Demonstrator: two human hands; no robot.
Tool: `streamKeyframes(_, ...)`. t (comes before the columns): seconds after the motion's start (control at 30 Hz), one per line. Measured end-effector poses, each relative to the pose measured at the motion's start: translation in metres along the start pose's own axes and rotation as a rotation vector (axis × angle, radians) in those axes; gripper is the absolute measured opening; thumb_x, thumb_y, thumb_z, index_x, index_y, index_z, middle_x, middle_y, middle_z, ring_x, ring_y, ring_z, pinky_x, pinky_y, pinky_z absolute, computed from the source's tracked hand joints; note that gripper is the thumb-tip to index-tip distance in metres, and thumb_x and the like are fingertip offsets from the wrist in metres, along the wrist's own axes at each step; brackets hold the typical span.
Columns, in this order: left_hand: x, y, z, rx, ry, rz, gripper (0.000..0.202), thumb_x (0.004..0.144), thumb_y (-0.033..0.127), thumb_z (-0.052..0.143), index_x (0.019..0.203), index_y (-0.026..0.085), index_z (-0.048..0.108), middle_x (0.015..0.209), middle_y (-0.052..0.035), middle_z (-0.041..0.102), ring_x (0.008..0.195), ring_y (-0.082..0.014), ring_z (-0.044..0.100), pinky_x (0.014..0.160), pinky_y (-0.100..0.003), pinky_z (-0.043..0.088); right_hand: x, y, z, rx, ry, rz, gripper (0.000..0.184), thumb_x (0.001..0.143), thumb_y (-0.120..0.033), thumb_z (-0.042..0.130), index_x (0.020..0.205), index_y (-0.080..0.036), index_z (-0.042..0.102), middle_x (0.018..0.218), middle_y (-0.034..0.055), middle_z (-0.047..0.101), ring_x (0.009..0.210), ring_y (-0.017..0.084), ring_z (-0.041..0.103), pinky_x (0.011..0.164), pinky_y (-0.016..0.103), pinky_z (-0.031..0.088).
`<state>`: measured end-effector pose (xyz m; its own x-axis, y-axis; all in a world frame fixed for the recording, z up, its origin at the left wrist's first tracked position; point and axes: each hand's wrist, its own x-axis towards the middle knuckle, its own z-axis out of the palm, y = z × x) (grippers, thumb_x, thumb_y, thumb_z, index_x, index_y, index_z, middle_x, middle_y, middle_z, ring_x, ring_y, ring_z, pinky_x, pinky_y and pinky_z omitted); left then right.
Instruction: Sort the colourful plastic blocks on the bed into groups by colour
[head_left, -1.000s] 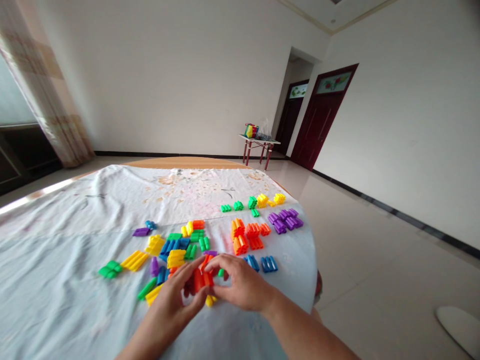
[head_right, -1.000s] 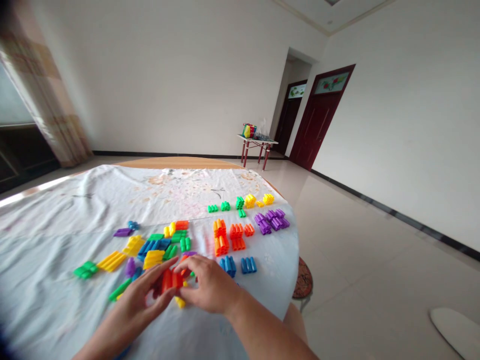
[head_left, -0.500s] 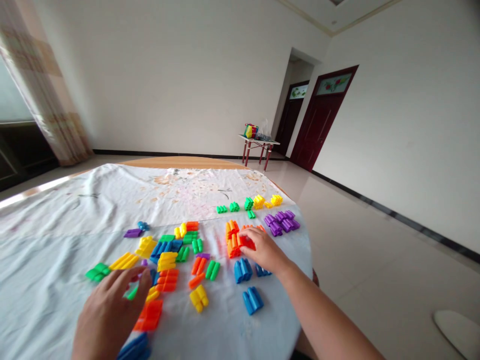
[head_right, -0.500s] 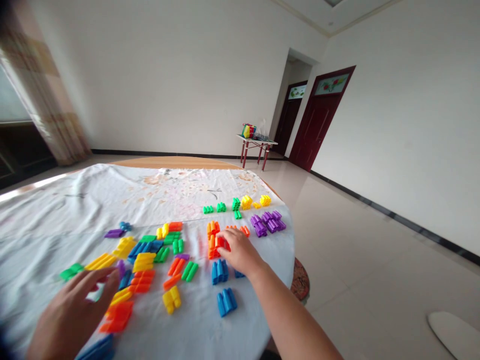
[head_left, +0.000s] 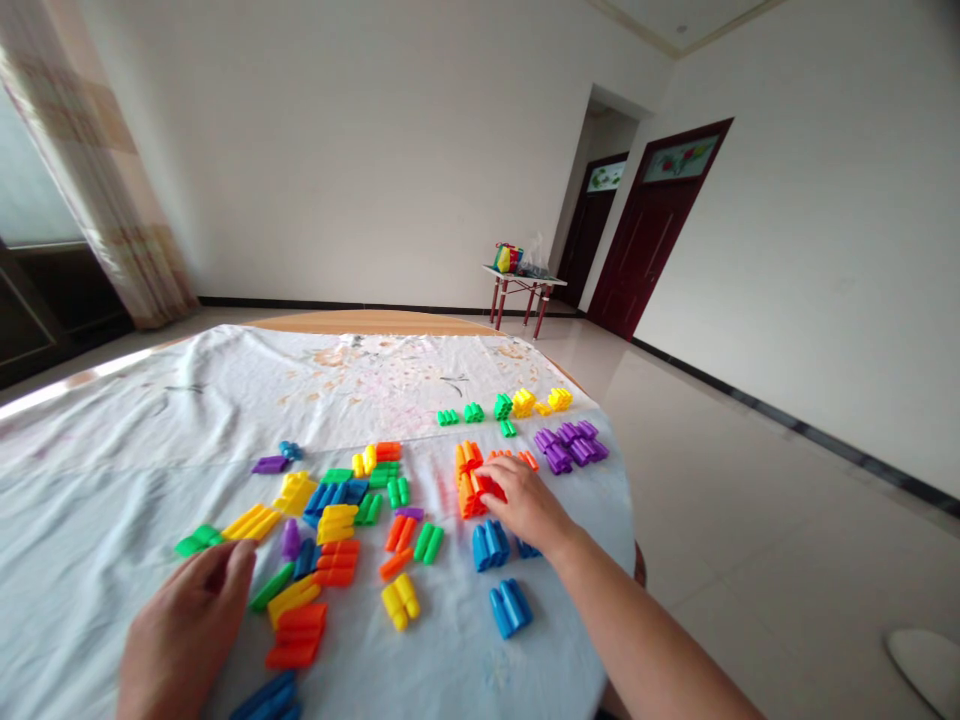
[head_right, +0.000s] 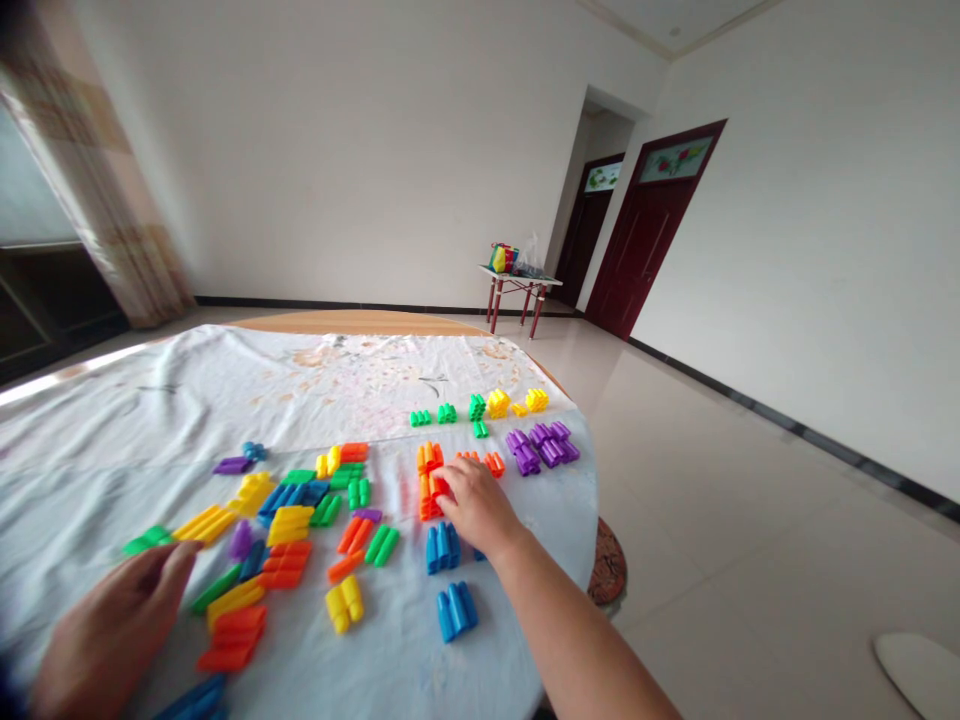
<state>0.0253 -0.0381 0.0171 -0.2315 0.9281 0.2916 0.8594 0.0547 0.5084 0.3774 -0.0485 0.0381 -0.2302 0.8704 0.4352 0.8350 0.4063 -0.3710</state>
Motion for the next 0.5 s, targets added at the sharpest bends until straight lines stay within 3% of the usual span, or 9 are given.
streamKeyframes(0.27, -0.001, -0.002, -0.003, -0.093, -0.041, -0.091, 0.027, 0.077, 0.045, 0.046, 0.082, 0.025, 0.063, 0.081, 0.0000, 0.069, 0.077, -0.0192, 0.063, 0.062, -0.026, 0.047, -0.003, -0.007, -0.005, 0.028, 0.044, -0.005, 0.027, 0.077, -0.010, 0.060, 0.102, -0.019, 0.062, 0.101, 0.0074, 0.063, 0.100, 0.022, 0.055, 0.092, 0.039, 0.043)
streamKeyframes(0.43, 0.001, -0.010, 0.000, -0.078, -0.050, -0.146, 0.028, 0.077, 0.045, 0.047, 0.087, 0.025, 0.064, 0.086, 0.0011, 0.070, 0.078, -0.0180, 0.064, 0.062, -0.024, 0.048, -0.012, -0.048, -0.021, 0.201, 0.178, -0.035, 0.022, 0.084, -0.021, 0.055, 0.105, -0.021, 0.061, 0.100, 0.0066, 0.064, 0.098, 0.020, 0.056, 0.091, 0.036, 0.044)
streamKeyframes(0.5, 0.002, -0.019, 0.005, -0.058, -0.020, -0.108, 0.029, 0.079, 0.046, 0.045, 0.088, 0.026, 0.064, 0.085, 0.0023, 0.070, 0.075, -0.0172, 0.064, 0.060, -0.024, 0.048, -0.016, -0.072, -0.016, 0.297, 0.147, -0.090, 0.020, 0.086, -0.024, 0.052, 0.105, -0.024, 0.061, 0.099, 0.0046, 0.065, 0.097, 0.018, 0.057, 0.090, 0.033, 0.045)
